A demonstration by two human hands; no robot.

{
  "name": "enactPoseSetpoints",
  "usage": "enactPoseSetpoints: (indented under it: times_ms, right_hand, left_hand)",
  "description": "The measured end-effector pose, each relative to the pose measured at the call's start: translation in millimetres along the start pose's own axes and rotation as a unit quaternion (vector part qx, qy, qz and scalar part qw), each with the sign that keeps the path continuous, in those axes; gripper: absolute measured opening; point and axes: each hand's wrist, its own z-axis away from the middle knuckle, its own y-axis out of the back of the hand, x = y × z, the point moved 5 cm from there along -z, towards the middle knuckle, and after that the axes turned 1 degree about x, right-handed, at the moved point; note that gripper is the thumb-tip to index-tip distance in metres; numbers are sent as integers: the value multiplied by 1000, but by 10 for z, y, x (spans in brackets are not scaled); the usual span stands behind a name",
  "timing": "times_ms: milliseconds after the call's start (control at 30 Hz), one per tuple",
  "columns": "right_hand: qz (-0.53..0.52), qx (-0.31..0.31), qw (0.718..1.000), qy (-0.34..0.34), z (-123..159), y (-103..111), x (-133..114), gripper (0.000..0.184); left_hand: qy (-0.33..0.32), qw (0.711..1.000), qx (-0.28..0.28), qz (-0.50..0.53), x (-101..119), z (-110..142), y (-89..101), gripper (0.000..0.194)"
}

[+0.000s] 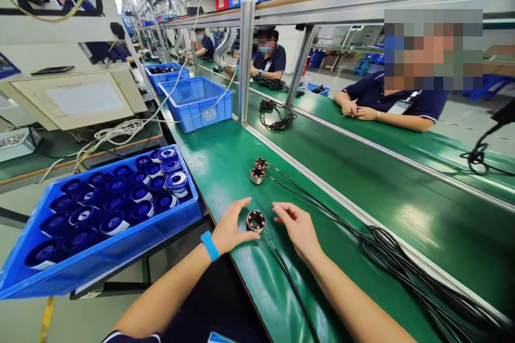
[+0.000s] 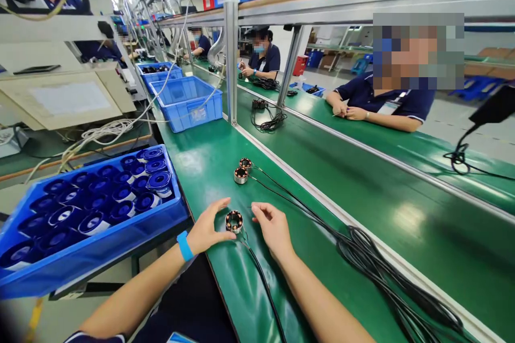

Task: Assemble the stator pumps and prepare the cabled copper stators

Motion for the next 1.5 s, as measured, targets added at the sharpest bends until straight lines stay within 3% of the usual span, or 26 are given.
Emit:
enactPoseSetpoints:
  times_ms: [167,367,933,1100,1267,1500]
  right_hand:
    - [-29,-7,999,-40,55,-181,214,51]
    - [3,-1,1000,-31,111,-167,158,40]
    - [24,3,999,-40,139,-166,134,25]
    - [55,-9,998,-26,144,-203,102,23]
    - [118,-33,992,34,169,-196,76,19]
    - [139,-81,986,50,249,-246,105,30]
  left_hand:
    - [21,998,-64,-2,-22,-7,-186,84]
    - [35,998,-57,5,6,17,-175,88]
    - [-11,998,-46,-28,71,14,-172,88]
    - [-15,998,-46,-31,72,23,-169,88]
    - [-8,998,-50,-36,43,29,-182,86]
    - [-13,998,-60,-29,15,66,-160,91]
